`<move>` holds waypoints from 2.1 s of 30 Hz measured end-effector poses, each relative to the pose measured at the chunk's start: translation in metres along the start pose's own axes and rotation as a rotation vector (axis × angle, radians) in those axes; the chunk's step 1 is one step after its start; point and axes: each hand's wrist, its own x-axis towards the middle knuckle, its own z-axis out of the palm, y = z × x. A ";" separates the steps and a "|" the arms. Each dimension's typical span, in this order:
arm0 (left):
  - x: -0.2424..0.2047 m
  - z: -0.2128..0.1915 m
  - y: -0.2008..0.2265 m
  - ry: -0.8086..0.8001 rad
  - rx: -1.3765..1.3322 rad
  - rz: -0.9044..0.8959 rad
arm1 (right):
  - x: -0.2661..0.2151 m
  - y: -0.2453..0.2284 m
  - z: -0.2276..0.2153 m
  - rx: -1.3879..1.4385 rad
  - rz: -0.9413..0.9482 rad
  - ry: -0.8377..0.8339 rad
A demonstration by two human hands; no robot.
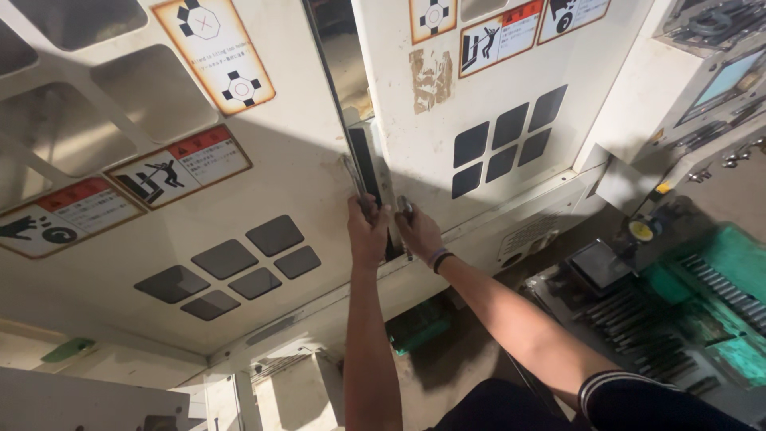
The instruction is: The person uses a wrench to tighten bolts on a machine, then closes the machine door and secures it with a latch.
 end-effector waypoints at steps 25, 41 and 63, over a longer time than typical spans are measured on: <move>-0.001 0.002 -0.011 0.009 -0.070 0.002 | 0.004 0.015 0.014 -0.056 -0.044 0.078; -0.002 0.000 -0.013 -0.015 -0.068 0.026 | -0.001 0.003 0.010 -0.037 0.020 0.083; -0.003 0.001 -0.011 0.002 -0.044 0.065 | -0.032 0.011 0.021 -0.054 -0.061 0.139</move>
